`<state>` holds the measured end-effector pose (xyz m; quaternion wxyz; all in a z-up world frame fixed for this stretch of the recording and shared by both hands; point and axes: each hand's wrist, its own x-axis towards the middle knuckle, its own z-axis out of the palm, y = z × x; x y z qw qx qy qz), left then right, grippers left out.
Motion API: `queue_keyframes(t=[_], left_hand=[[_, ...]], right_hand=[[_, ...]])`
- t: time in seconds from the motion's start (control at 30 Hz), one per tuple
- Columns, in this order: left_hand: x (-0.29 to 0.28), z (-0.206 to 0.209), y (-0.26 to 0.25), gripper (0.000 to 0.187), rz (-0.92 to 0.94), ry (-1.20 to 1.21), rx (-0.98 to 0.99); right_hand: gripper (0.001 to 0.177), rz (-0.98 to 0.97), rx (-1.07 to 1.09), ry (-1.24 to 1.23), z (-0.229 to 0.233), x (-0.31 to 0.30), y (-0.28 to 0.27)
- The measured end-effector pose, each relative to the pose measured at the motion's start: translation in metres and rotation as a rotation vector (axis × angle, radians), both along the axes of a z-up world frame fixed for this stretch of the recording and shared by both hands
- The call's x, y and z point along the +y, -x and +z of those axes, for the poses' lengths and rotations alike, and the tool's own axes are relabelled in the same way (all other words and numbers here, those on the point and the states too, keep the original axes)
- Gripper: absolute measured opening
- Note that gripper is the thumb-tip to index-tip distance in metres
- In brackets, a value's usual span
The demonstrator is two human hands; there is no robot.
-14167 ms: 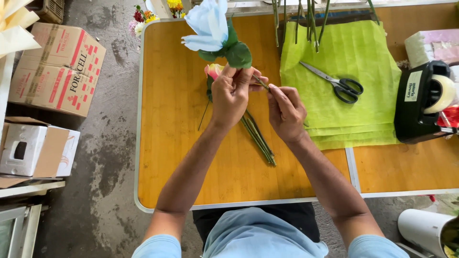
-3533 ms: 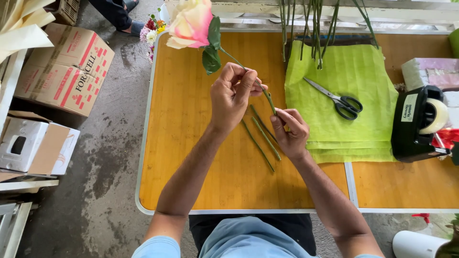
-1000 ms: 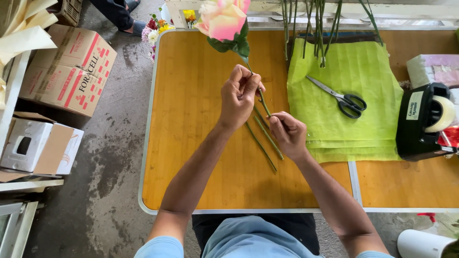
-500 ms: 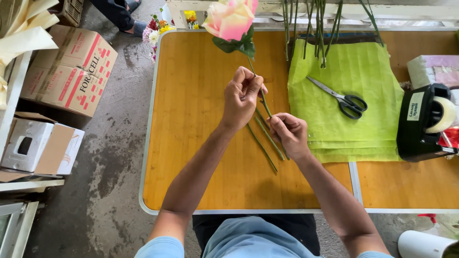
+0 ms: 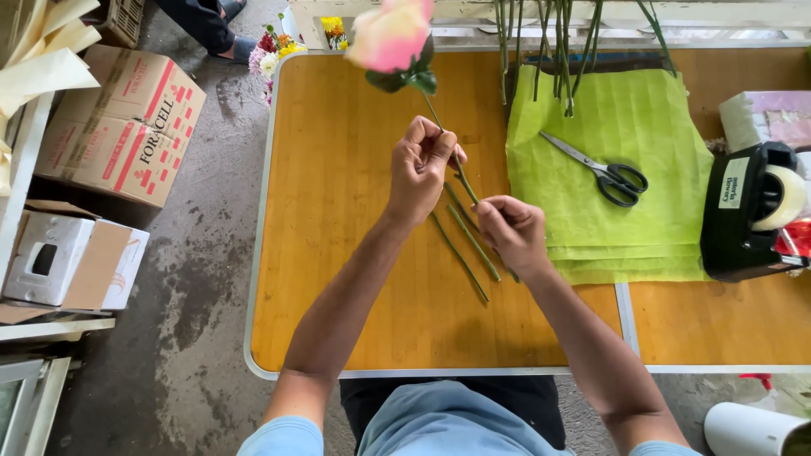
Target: The person assembles a bouquet of artificial flowers by hand. They gather several pink and blue roses, align the stems, and secure them together using a roll of tape. The finished bouquet is then placed on a wooden table.
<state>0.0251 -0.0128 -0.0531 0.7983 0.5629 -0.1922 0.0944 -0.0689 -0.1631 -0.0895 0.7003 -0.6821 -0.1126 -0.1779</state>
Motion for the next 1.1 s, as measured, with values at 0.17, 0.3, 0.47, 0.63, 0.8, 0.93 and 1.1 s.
queue_keyframes(t=[0.17, 0.3, 0.47, 0.63, 0.8, 0.93, 1.1], left_hand=[[0.000, 0.009, 0.003, 0.014, 0.019, -0.026, 0.036], [0.003, 0.019, 0.007, 0.008, 0.055, -0.057, 0.085], [0.002, 0.020, 0.009, 0.010, 0.100, -0.053, 0.100], [-0.004, 0.007, 0.005, 0.010, 0.078, -0.020, 0.038], [0.000, 0.002, -0.001, 0.013, 0.048, 0.013, 0.011], [-0.003, -0.001, -0.002, 0.013, 0.043, 0.031, 0.019], [-0.004, -0.006, -0.007, 0.011, 0.022, 0.062, 0.062]], right_hand=[[0.009, -0.199, -0.311, 0.402, -0.015, -0.010, -0.014], [0.011, -0.255, -0.371, 0.350, -0.009, -0.006, -0.013], [0.023, -0.490, -0.588, 0.584, -0.015, -0.007, -0.015], [0.020, -0.488, -0.574, 0.581, -0.015, -0.008, -0.011], [0.017, -0.295, -0.444, 0.421, -0.010, -0.004, -0.013], [0.019, -0.385, -0.479, 0.474, -0.015, -0.001, -0.010], [0.016, -0.259, -0.410, 0.422, -0.013, -0.009, -0.015]])
